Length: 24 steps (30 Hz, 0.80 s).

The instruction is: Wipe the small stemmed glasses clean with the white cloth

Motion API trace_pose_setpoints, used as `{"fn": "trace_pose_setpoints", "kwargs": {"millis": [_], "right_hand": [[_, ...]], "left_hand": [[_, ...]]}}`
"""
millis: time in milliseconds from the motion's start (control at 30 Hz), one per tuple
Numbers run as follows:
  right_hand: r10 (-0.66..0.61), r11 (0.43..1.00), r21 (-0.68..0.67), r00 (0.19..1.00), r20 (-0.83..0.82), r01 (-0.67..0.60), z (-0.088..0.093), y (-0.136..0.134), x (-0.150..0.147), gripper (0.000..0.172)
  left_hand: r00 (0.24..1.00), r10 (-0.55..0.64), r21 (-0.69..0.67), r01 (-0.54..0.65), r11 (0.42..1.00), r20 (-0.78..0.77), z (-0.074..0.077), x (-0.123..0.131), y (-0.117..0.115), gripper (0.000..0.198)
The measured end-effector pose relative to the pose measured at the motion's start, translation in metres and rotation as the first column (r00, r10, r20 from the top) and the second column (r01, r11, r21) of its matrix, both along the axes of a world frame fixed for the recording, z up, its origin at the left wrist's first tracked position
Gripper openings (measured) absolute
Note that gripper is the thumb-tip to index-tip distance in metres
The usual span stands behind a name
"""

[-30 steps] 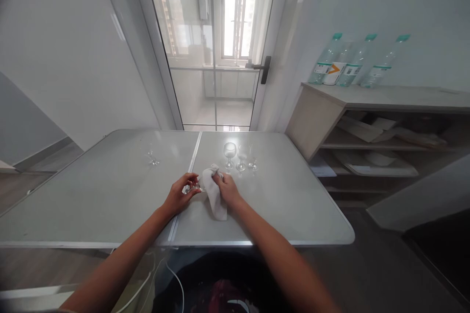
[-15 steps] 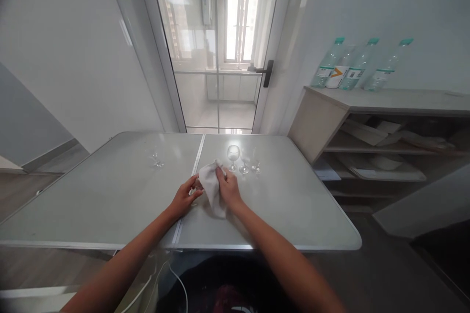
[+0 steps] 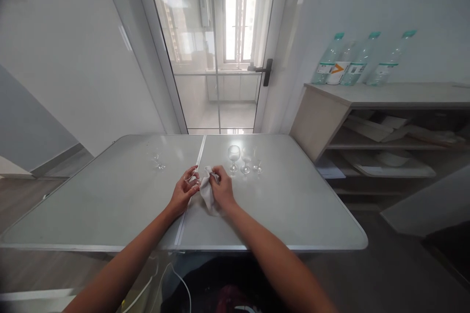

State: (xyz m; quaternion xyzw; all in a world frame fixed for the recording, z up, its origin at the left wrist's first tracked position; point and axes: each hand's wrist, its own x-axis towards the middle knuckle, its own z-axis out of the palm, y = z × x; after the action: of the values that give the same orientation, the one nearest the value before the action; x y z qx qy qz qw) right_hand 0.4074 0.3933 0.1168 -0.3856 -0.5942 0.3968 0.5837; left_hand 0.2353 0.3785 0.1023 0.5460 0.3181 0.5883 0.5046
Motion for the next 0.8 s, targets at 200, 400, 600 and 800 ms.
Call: {"fn": "trace_pose_setpoints", "kwargs": {"millis": [200,400,600,800], "right_hand": [[0.192,0.954,0.177,0.945,0.266,-0.244,0.003,-0.004,0.004,0.028],[0.26,0.944,0.072,0.862,0.436,-0.321,-0.005,-0.005,0.005,0.013],[0.566,0.767,-0.355,0.824,-0.019,-0.535,-0.005,0.006,0.01,0.062],[0.414,0.909,-0.088,0.858,0.304,-0.407,0.0,-0.003,0.011,0.025]], "left_hand": [[0.996,0.084,-0.004,-0.084,0.996,0.031,0.0,-0.004,0.002,0.052],[0.989,0.15,-0.008,-0.15,0.989,-0.004,-0.003,-0.009,0.005,0.058],[0.998,0.063,0.005,-0.063,0.998,0.0,-0.007,-0.009,0.005,0.065],[0.985,0.124,0.084,-0.114,0.99,-0.117,0.0,-0.008,0.0,0.058]]}}
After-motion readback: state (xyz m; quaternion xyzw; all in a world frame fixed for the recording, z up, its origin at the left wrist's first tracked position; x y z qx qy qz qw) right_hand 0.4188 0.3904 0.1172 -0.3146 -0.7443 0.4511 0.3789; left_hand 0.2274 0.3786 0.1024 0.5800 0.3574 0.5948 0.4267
